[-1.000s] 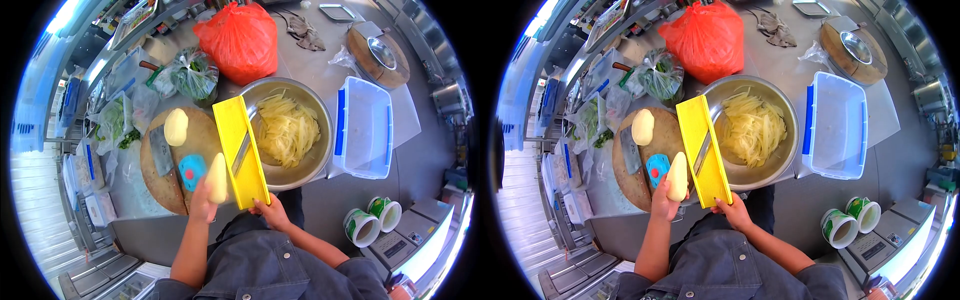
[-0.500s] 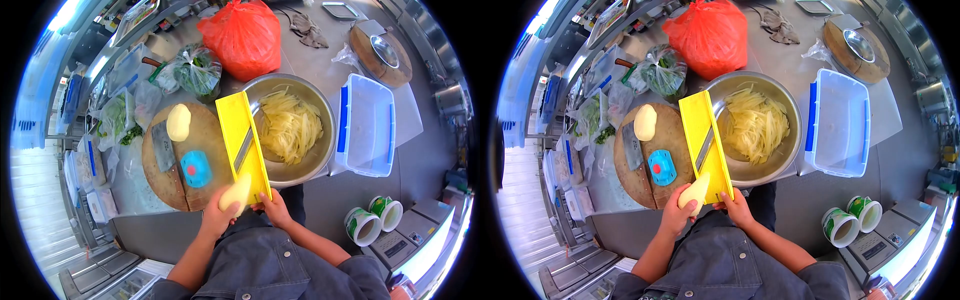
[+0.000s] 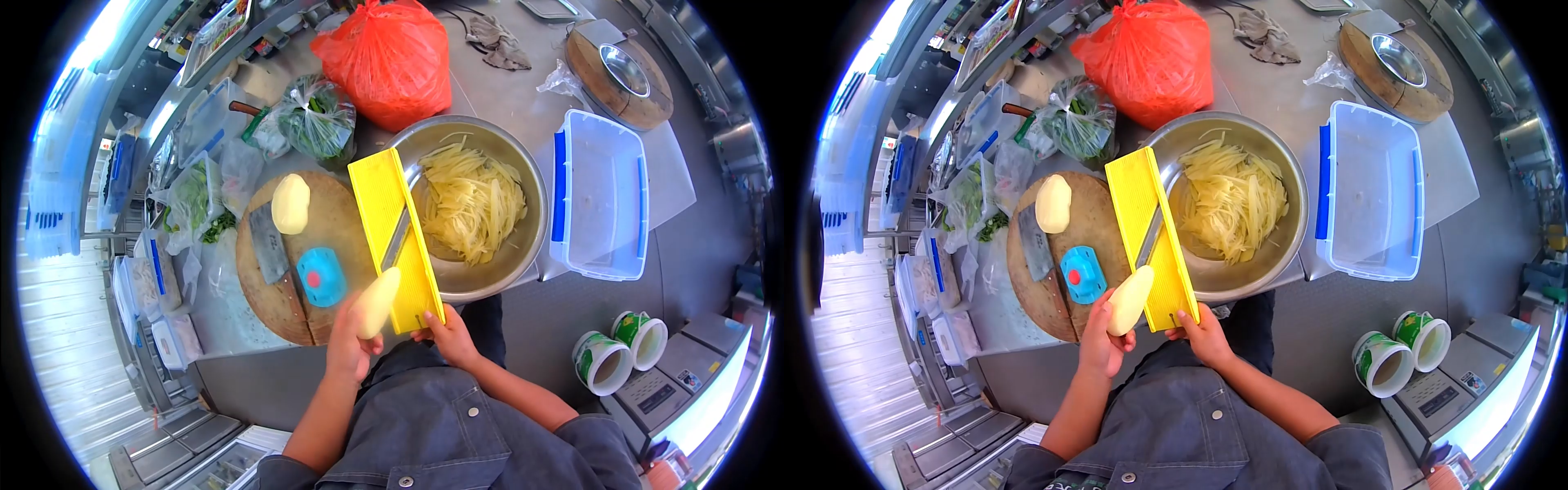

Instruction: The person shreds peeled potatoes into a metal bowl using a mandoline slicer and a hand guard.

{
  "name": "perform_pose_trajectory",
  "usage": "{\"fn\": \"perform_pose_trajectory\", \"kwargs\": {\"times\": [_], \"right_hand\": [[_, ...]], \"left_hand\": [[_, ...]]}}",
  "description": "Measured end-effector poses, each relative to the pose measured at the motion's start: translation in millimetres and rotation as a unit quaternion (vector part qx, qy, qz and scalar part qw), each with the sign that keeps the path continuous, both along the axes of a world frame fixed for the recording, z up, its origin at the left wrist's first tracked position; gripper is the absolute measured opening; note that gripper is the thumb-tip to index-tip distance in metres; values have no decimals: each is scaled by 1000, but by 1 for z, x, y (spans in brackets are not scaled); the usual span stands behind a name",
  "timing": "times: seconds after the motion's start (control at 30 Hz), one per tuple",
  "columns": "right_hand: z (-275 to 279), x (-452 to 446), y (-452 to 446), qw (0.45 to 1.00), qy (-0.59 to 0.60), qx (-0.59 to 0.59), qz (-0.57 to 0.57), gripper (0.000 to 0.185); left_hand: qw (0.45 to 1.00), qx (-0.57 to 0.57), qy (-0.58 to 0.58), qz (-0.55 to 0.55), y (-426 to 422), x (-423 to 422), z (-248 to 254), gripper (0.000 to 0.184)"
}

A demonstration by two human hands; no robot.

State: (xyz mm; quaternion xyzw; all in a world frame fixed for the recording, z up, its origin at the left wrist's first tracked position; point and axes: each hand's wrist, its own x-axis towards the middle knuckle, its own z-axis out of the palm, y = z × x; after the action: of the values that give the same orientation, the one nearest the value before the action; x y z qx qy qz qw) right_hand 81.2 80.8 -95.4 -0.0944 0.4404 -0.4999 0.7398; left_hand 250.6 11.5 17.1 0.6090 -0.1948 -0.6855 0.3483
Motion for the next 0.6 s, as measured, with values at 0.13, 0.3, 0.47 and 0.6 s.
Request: {"fn": "perform_pose_trajectory", "kwargs": {"times": [0.13, 0.3, 0.47, 0.6], "right_hand": [[1, 0, -2, 1000, 5, -3, -5, 26], [0, 0, -3, 1000, 7, -1, 1, 26], [0, 1, -3, 1000, 5, -7, 1, 25], [-2, 1, -3, 1000, 7, -9, 0, 24]], "left_hand": [[999, -23, 28, -34, -1, 8, -10, 56], [974, -29, -184, -132, -5, 8, -18, 54], [841, -314, -390, -207, -5, 0, -20, 53], [785, -349, -426, -283, 5, -9, 7, 53]]}}
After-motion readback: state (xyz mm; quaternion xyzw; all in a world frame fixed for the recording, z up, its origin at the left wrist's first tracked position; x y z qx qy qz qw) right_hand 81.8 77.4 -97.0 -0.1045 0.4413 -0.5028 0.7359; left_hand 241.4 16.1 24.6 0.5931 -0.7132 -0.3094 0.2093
